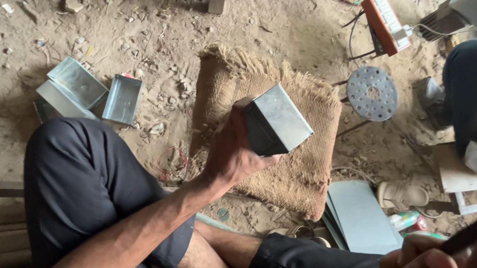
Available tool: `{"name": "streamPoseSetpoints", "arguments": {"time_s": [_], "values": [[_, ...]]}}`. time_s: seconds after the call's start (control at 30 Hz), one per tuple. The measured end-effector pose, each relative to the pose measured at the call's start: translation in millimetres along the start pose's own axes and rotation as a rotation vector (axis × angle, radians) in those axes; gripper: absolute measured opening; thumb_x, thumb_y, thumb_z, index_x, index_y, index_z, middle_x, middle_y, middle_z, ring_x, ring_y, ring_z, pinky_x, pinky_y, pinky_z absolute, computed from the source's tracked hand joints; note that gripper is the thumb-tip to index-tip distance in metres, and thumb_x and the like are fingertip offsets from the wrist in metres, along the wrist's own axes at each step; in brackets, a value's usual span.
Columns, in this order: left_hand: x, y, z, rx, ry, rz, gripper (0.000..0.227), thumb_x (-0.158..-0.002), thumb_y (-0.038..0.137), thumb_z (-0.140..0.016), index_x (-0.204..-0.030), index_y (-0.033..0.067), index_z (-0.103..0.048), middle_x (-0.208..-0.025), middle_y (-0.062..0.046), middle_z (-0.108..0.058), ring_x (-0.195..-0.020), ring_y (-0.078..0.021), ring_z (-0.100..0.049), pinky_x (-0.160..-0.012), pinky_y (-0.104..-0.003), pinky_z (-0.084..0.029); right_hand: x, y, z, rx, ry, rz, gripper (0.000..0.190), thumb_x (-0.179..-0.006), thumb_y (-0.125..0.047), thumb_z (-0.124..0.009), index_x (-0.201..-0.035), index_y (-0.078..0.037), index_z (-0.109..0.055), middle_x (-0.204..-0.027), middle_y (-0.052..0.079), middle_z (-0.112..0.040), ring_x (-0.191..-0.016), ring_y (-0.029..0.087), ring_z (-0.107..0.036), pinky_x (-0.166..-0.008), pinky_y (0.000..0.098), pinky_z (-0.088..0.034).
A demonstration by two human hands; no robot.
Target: The person sits on the ground and repeatedly strikes a small rectangular metal box with a hammer. They rotate the box to hit different edges and corners, working on the seams. Another person is visible in the background welding.
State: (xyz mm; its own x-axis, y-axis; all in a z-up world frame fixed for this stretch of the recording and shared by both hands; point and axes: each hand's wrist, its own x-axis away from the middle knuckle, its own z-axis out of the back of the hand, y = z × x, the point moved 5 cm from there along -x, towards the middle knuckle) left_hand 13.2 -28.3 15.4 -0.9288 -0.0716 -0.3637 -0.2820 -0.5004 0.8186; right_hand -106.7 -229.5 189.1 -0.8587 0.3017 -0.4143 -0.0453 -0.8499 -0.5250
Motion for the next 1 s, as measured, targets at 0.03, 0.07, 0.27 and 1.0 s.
{"name": "streamPoseSetpoints", "arguments": {"time_s": [0.03,0.07,0.27,1.0], "values": [[1,-1,-1,0.016,-0.017,0.049,0.114,-0.058,0.032,-0.1,-0.145,0.0002,-0.032,-0.121,-0.022,-0.059,-0.107,-0.0358,-0.066,-0.089,-0.044,-0.062,1,-5,-8,0.017,-0.012,0.018,0.052,-0.103,-0.023,-0.051,-0.153,-0.01,-0.051,-0.071,0.01,-0.062,-0.054,0.016,-0.052,-0.052,0.0323,-0.042],[3,-1,-2,0.032,-0.034,0.097,0.112,-0.061,0.033,-0.099,-0.145,0.0021,-0.033,-0.121,-0.021,-0.06,-0.107,-0.0344,-0.067,-0.088,-0.043,-0.063,3,-10,-21,0.04,-0.072,0.043,0.052,-0.103,-0.022,-0.051,-0.153,-0.01,-0.052,-0.071,0.011,-0.061,-0.054,0.017,-0.053,-0.052,0.033,-0.043],[2,8,2,-0.071,0.053,-0.035,0.098,-0.066,0.043,-0.09,-0.14,0.004,-0.038,-0.117,-0.019,-0.06,-0.104,-0.0335,-0.065,-0.088,-0.046,-0.061,2,-17,-44,0.054,-0.271,0.117,0.051,-0.103,-0.018,-0.05,-0.153,-0.011,-0.056,-0.071,0.015,-0.058,-0.055,0.024,-0.055,-0.055,0.0377,-0.044],[11,-17,-21,1.14,-0.077,0.617,0.088,-0.087,0.066,-0.061,-0.145,0.001,-0.044,-0.114,-0.017,-0.061,-0.097,-0.0259,-0.07,-0.067,-0.036,-0.069,22,-25,-41,-0.035,-0.122,0.204,0.056,-0.101,0.001,-0.053,-0.154,-0.013,-0.051,-0.1,0.022,-0.07,-0.077,0.026,-0.07,-0.066,0.0408,-0.054]]}}
